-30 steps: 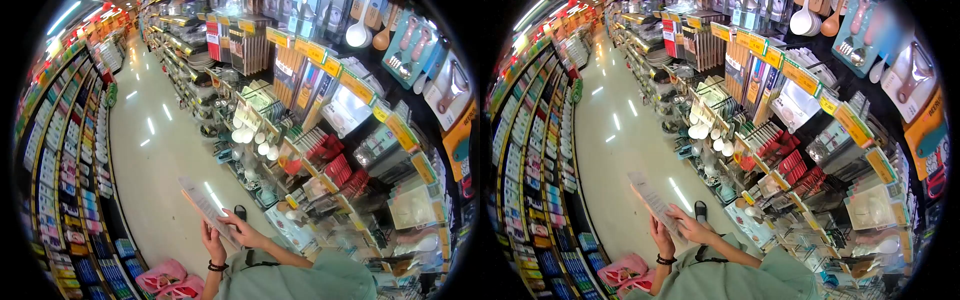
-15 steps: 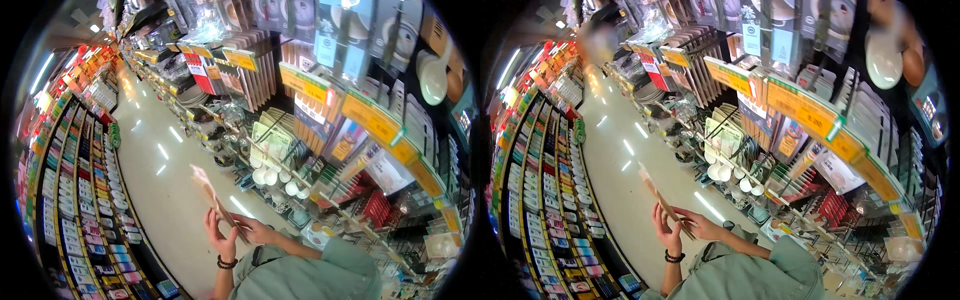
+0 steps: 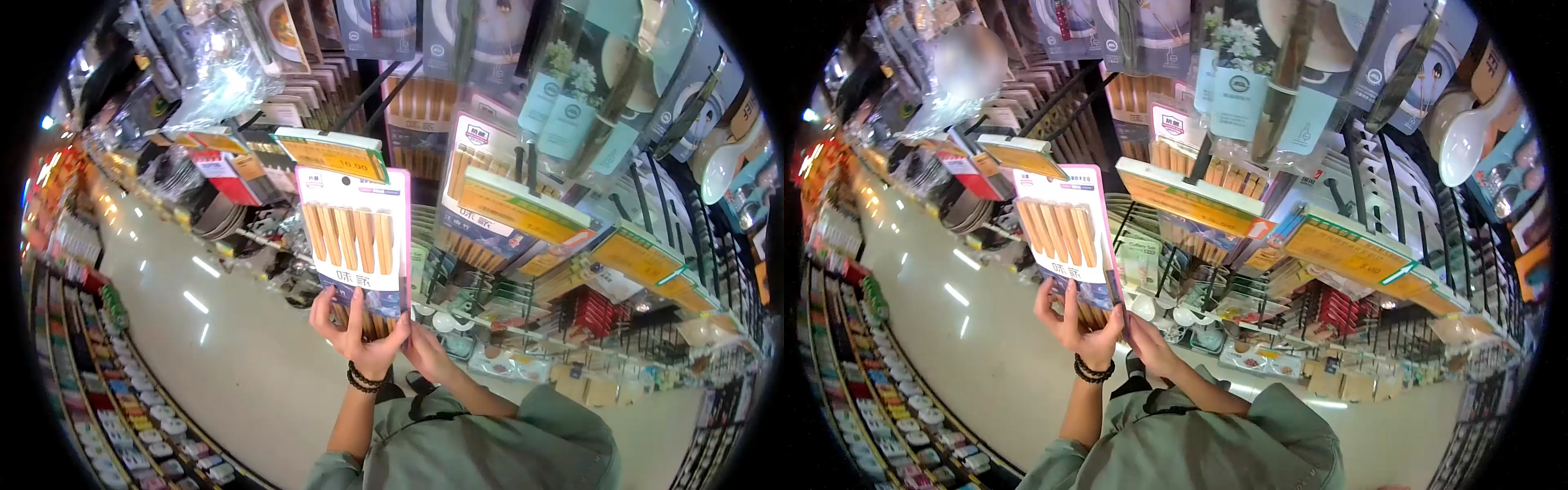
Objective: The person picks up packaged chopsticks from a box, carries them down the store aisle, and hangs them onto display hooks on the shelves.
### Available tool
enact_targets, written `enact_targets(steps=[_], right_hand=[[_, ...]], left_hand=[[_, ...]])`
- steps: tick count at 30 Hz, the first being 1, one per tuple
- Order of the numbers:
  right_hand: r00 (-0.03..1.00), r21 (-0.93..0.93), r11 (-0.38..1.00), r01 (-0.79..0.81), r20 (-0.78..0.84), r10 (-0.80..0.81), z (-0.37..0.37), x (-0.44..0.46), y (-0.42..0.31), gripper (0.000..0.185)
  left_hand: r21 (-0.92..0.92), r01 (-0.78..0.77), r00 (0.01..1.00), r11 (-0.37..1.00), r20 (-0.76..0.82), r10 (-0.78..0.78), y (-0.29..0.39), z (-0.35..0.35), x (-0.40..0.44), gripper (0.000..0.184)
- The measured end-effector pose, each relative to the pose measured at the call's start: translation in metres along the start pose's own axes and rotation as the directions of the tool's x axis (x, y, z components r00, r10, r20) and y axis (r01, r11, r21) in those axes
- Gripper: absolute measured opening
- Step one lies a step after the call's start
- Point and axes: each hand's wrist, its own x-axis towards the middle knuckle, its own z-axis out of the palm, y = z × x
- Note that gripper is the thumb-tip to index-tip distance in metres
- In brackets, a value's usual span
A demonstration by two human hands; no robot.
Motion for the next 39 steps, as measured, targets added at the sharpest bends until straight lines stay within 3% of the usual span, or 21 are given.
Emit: enact_targets(steps=[1, 4, 7, 13, 16, 21, 25, 26, 29, 31, 35, 37, 39], right_hand=[[0.999, -0.002, 0.999, 0.047, -0.012, -0.047, 0.004, 0.005, -0.004, 0.046], [0.972, -0.265, 0.944, 0.198, -0.070, -0.223, 0.037, 0.016, -0.027, 0.046], [0.903, -0.614, 0.722, 0.320, -0.032, -0.428, 0.034, 0.029, -0.020, 0.045], [0.798, -0.650, 0.655, 0.385, -0.121, -0.590, 0.051, 0.061, -0.028, 0.040], [0.795, -0.617, 0.730, 0.294, -0.266, -0.545, 0.040, 0.059, -0.013, 0.040], [0.724, -0.610, 0.726, 0.318, -0.338, -0.601, 0.043, 0.051, -0.002, 0.041], [0.741, -0.492, 0.782, 0.383, -0.342, -0.578, 0.055, 0.036, -0.007, 0.044], [0.689, -0.517, 0.752, 0.408, -0.365, -0.625, 0.061, 0.033, -0.007, 0.041], [0.678, -0.498, 0.795, 0.348, -0.452, -0.580, 0.058, 0.012, 0.002, 0.039], [0.665, -0.468, 0.821, 0.326, -0.504, -0.551, 0.054, -0.003, 0.015, 0.032], [0.657, -0.463, 0.830, 0.310, -0.526, -0.540, 0.052, -0.036, 0.021, 0.029], [0.653, -0.485, 0.816, 0.315, -0.513, -0.557, 0.049, -0.056, 0.020, 0.030], [0.671, -0.464, 0.836, 0.292, -0.524, -0.525, 0.038, -0.073, 0.019, 0.031]], left_hand=[[-0.004, -0.039, 0.999, 0.999, -0.004, 0.039, -0.004, 0.003, 0.007, 0.073], [-0.033, -0.151, 0.987, 0.988, -0.064, 0.149, -0.017, 0.012, 0.027, 0.070], [-0.078, -0.235, 0.965, 0.969, -0.137, 0.223, -0.026, 0.020, 0.040, 0.071], [-0.138, -0.227, 0.972, 0.964, -0.092, 0.216, -0.046, 0.036, 0.055, 0.067], [-0.145, -0.209, 0.976, 0.967, -0.085, 0.199, -0.041, 0.039, 0.053, 0.064], [-0.220, -0.184, 0.981, 0.958, -0.107, 0.164, -0.038, 0.051, 0.062, 0.063], [-0.193, -0.120, 0.993, 0.974, -0.044, 0.113, -0.032, 0.088, 0.090, 0.060], [-0.175, -0.118, 0.993, 0.977, -0.042, 0.113, -0.035, 0.104, 0.097, 0.060], [-0.163, -0.061, 0.998, 0.985, -0.011, 0.060, -0.040, 0.151, 0.110, 0.057], [-0.161, -0.112, 0.993, 0.981, -0.045, 0.106, -0.042, 0.170, 0.116, 0.057], [-0.123, -0.117, 0.991, 0.986, 0.051, 0.124, -0.045, 0.171, 0.105, 0.052], [-0.260, -0.049, 0.996, 0.964, 0.056, 0.066, -0.038, 0.146, 0.087, 0.033], [-0.453, 0.068, 0.976, 0.889, 0.214, 0.034, -0.032, 0.107, 0.054, 0.024]])
